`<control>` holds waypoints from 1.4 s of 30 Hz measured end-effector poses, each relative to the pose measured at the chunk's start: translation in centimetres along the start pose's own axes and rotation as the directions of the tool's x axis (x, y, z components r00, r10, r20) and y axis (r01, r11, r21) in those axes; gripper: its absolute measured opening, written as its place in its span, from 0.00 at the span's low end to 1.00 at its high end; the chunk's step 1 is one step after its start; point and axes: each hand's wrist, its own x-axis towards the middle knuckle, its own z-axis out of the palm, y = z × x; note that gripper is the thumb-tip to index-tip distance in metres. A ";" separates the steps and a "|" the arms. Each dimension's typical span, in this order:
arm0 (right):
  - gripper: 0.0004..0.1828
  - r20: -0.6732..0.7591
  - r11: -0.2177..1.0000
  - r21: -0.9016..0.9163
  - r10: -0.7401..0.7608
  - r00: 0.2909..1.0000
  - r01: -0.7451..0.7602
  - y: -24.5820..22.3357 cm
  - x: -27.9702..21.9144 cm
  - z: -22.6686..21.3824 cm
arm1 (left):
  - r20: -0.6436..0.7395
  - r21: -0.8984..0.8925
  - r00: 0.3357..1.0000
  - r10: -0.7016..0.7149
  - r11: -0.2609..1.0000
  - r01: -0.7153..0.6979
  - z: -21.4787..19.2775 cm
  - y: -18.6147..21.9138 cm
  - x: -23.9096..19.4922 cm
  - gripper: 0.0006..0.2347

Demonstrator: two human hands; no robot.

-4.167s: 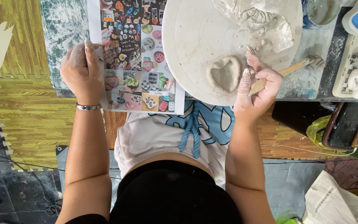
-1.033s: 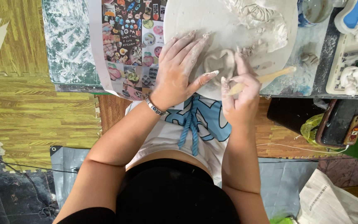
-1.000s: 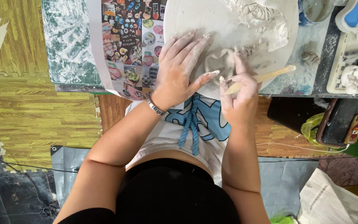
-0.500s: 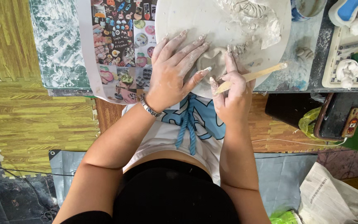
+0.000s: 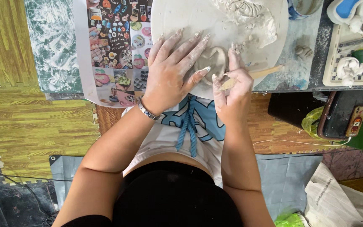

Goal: The person shapes a small lump of clay into a heart-shaped bowl using a wooden stick and their fingers. They repeatedly smooth the interior and edges, occasionally dip the stick in water, and adjust the clay's form on a white plate.

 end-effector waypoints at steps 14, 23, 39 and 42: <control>0.23 -0.005 0.984 -0.131 -0.122 0.993 0.120 -0.9 0.9 -0.3 | 0.088 0.022 0.995 0.044 0.999 -0.046 -0.6 -0.3 -0.1 0.30; 0.25 0.080 0.985 -0.139 -0.092 0.993 0.102 -0.6 0.8 -0.6 | 0.109 0.154 0.990 0.087 0.983 -0.103 -0.4 -0.3 0.0 0.30; 0.33 0.027 0.980 -0.196 -0.035 0.999 0.040 -1.1 1.1 -0.6 | 0.165 -0.012 0.982 0.089 0.996 -0.088 -1.0 -1.2 -0.3 0.35; 0.39 0.001 0.981 -0.193 -0.034 0.999 0.034 -1.6 1.4 -0.2 | 0.161 -0.031 0.981 0.110 0.994 -0.106 -1.0 -1.2 -0.2 0.36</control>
